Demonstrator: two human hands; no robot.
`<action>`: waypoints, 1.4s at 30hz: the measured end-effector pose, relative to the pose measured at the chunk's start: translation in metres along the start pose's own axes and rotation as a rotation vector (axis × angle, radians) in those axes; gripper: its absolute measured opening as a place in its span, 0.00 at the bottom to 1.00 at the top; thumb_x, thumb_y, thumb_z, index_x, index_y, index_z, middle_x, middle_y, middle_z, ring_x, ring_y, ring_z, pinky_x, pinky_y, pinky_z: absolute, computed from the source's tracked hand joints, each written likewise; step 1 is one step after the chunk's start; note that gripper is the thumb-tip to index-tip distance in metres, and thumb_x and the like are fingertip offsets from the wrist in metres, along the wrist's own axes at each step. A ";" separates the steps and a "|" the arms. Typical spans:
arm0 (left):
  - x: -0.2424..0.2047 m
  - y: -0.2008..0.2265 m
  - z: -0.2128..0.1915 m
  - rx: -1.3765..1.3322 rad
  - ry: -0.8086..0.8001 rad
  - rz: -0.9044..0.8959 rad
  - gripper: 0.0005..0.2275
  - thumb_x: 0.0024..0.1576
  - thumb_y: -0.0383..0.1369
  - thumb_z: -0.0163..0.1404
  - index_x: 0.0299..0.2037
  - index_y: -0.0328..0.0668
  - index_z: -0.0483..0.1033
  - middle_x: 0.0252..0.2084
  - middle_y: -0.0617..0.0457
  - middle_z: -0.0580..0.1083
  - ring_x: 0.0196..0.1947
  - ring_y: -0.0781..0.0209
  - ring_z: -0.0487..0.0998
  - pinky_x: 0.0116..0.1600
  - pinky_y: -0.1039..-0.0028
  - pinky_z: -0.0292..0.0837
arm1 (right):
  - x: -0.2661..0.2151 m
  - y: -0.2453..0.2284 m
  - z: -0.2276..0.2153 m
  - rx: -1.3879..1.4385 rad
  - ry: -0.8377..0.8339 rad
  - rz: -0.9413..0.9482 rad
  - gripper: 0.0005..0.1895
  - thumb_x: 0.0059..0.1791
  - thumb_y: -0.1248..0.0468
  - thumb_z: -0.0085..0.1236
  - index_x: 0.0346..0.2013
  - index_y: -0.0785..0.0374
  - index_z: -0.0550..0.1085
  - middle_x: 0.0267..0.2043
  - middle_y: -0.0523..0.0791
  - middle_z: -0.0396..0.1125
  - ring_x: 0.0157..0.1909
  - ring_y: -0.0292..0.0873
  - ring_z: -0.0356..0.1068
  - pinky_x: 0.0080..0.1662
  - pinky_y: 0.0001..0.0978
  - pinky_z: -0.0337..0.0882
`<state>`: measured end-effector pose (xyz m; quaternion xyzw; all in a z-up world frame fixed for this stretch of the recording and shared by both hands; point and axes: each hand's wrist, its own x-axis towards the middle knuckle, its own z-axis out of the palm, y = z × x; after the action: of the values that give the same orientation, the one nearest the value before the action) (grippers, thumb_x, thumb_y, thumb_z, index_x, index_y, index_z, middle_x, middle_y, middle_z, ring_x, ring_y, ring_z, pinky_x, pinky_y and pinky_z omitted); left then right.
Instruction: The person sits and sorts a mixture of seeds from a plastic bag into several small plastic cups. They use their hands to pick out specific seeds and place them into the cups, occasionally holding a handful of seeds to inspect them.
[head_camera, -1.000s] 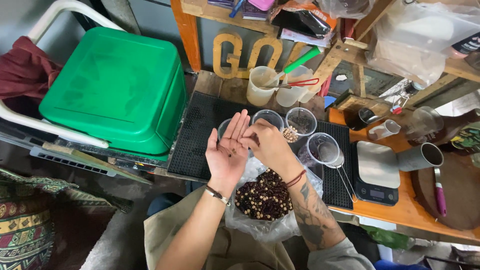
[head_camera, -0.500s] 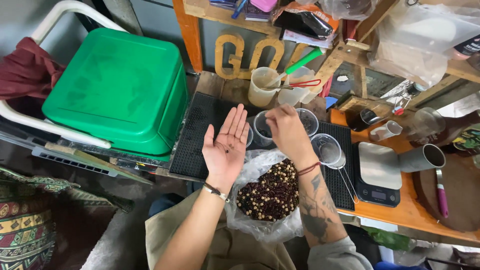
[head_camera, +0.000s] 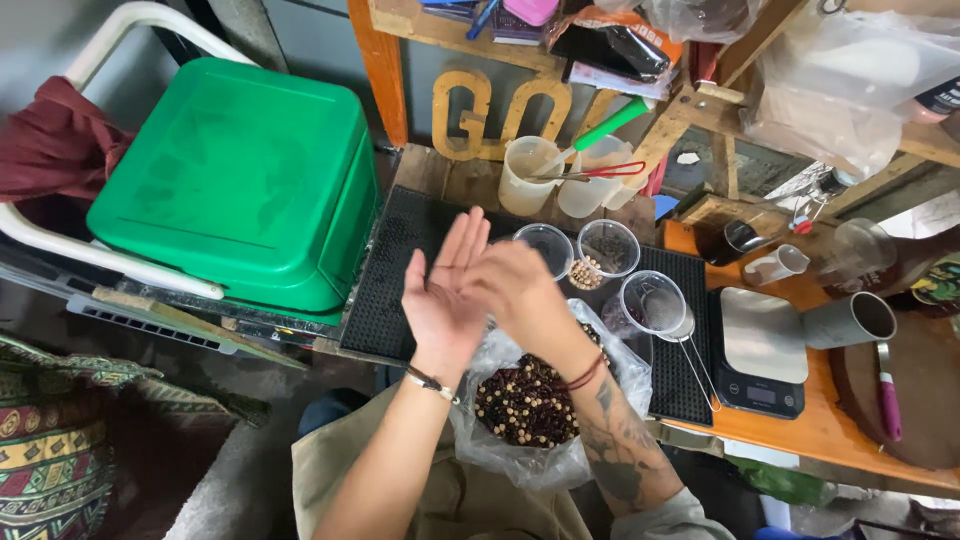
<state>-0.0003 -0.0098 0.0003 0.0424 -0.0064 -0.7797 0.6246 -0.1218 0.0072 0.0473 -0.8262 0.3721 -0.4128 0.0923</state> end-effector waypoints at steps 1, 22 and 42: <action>0.001 0.002 0.006 0.059 0.004 0.038 0.32 0.67 0.52 0.25 0.72 0.35 0.61 0.76 0.43 0.59 0.78 0.51 0.55 0.80 0.61 0.38 | -0.001 0.005 -0.004 -0.024 0.095 0.041 0.06 0.52 0.62 0.59 0.41 0.54 0.81 0.39 0.42 0.69 0.41 0.47 0.66 0.49 0.39 0.68; 0.002 0.044 0.018 1.229 -0.217 0.285 0.32 0.71 0.50 0.15 0.72 0.40 0.64 0.76 0.42 0.59 0.79 0.53 0.47 0.80 0.64 0.31 | -0.026 0.042 -0.065 -0.146 0.331 0.233 0.08 0.56 0.73 0.54 0.45 0.62 0.80 0.39 0.49 0.71 0.43 0.48 0.67 0.52 0.41 0.65; -0.184 0.109 -0.160 1.246 0.158 0.361 0.17 0.66 0.31 0.45 0.62 0.31 0.68 0.55 0.37 0.76 0.47 0.49 0.81 0.58 0.65 0.77 | -0.105 -0.019 -0.129 -0.069 0.300 0.518 0.17 0.45 0.68 0.68 0.46 0.69 0.76 0.44 0.50 0.71 0.44 0.41 0.71 0.51 0.27 0.73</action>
<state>0.1579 0.1528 -0.1419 0.4518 -0.4182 -0.5075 0.6028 -0.2484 0.1134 0.0748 -0.6364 0.5936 -0.4801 0.1104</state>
